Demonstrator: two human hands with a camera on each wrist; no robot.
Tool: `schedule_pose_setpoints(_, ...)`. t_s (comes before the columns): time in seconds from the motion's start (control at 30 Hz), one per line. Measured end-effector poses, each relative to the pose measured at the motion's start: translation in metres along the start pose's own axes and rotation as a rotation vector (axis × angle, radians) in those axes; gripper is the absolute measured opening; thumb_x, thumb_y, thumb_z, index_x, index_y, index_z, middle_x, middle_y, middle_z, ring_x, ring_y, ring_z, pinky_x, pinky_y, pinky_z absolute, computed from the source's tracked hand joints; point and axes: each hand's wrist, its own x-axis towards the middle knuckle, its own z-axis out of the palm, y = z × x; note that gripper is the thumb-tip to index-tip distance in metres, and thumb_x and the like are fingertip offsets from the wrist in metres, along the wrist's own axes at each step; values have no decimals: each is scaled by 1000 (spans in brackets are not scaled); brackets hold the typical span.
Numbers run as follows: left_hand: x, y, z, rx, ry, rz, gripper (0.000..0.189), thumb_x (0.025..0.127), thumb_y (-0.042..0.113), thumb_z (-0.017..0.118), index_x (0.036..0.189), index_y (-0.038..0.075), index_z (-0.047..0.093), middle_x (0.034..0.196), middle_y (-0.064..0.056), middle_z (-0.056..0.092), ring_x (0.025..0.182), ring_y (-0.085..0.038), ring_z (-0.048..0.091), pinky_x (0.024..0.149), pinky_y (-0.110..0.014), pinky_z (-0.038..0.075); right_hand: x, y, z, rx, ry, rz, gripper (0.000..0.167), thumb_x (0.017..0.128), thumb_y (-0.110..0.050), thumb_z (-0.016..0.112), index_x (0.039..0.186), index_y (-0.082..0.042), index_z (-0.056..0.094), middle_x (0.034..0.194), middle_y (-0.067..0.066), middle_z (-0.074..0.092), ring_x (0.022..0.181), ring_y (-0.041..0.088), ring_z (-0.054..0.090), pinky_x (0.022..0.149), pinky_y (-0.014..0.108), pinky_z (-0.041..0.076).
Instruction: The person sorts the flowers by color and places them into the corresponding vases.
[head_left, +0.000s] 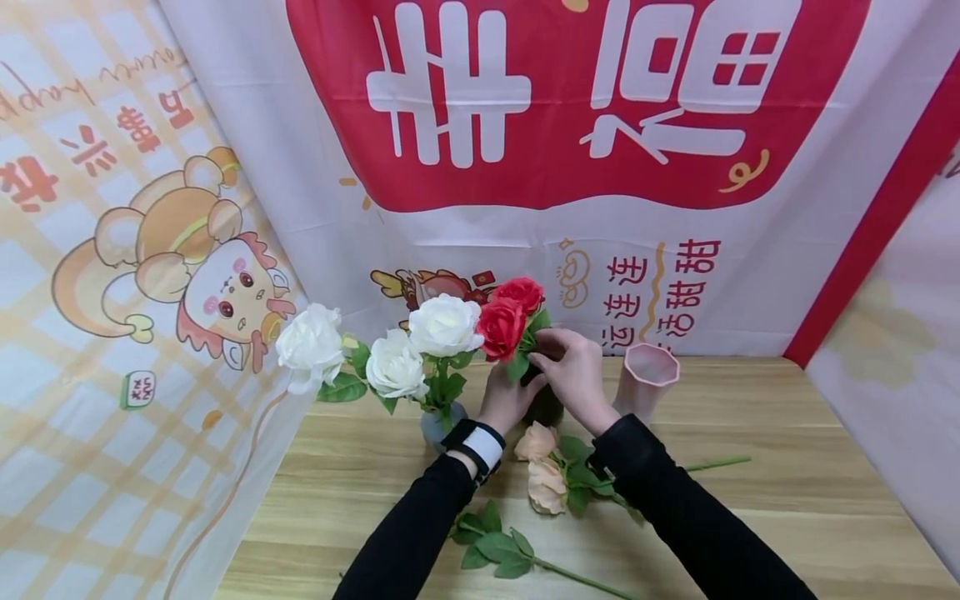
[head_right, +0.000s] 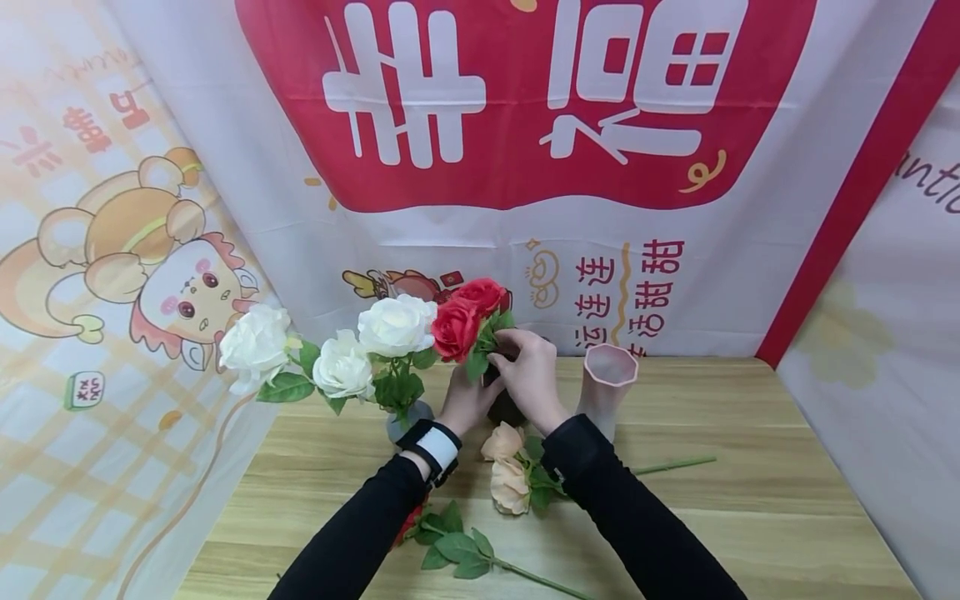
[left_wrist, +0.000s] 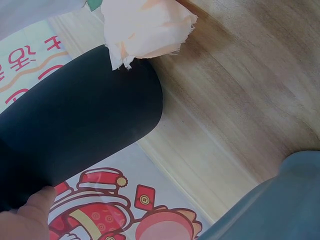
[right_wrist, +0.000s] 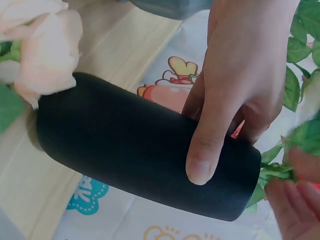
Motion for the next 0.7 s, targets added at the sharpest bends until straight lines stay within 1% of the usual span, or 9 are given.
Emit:
schedule_pose_setpoints(0.1, 1, 1, 1, 16, -12, -41, 53, 88, 28, 76, 129, 1, 57, 119, -14, 64, 111, -26, 60, 95, -36, 47, -10, 1, -3, -10, 55, -9, 30, 74, 12, 79, 103, 5, 71, 101, 15, 68, 86, 26, 68, 77, 36, 56)
schedule_pose_setpoints(0.17, 2, 1, 1, 15, -18, -74, 58, 88, 32, 76, 133, 2, 54, 120, -14, 63, 112, -27, 60, 95, -36, 47, -18, 0, -7, -1, 87, -12, 29, 75, 13, 77, 102, 5, 70, 100, 14, 66, 87, 26, 66, 77, 35, 55)
schedule_pose_setpoints(0.27, 2, 2, 1, -46, -12, -117, 65, 87, 36, 76, 138, 6, 51, 125, -13, 61, 116, -24, 58, 97, -35, 46, -31, -1, -12, 8, 108, -22, 25, 77, 12, 76, 100, 5, 69, 97, 12, 64, 85, 24, 65, 75, 33, 56)
schedule_pose_setpoints(0.33, 2, 2, 2, -77, -5, -130, 67, 86, 38, 77, 140, 8, 49, 127, -11, 60, 118, -23, 57, 98, -34, 45, -39, -2, -16, 0, 110, -33, 21, 78, 11, 76, 97, 4, 70, 95, 11, 65, 83, 23, 65, 71, 32, 56)
schedule_pose_setpoints(0.47, 1, 1, 2, -95, 16, -117, 68, 86, 35, 78, 141, 9, 48, 128, -11, 60, 118, -22, 57, 98, -33, 45, -52, -5, -23, -35, 93, -61, 15, 80, 7, 75, 92, 1, 70, 90, 10, 65, 78, 20, 65, 65, 30, 56)
schedule_pose_setpoints(0.57, 1, 1, 2, -91, 23, -107, 68, 85, 31, 80, 141, 9, 47, 128, -11, 60, 117, -22, 57, 97, -34, 45, -63, -8, -27, -67, 64, -88, 12, 80, 6, 75, 88, -1, 70, 86, 7, 65, 73, 18, 64, 63, 30, 55)
schedule_pose_setpoints(0.63, 0, 1, 3, -91, 21, -104, 69, 85, 31, 80, 142, 10, 46, 130, -10, 59, 119, -22, 56, 98, -35, 45, -71, -10, -29, -89, 29, -105, 13, 79, 6, 75, 85, -3, 69, 83, 5, 64, 70, 17, 63, 62, 31, 55)
schedule_pose_setpoints(0.7, 0, 2, 3, -81, 22, -101, 70, 85, 33, 79, 142, 11, 45, 130, -10, 59, 119, -22, 56, 98, -35, 45, -80, -11, -30, -119, -31, -113, 14, 78, 6, 76, 82, -6, 69, 79, 2, 63, 68, 17, 62, 61, 31, 53)
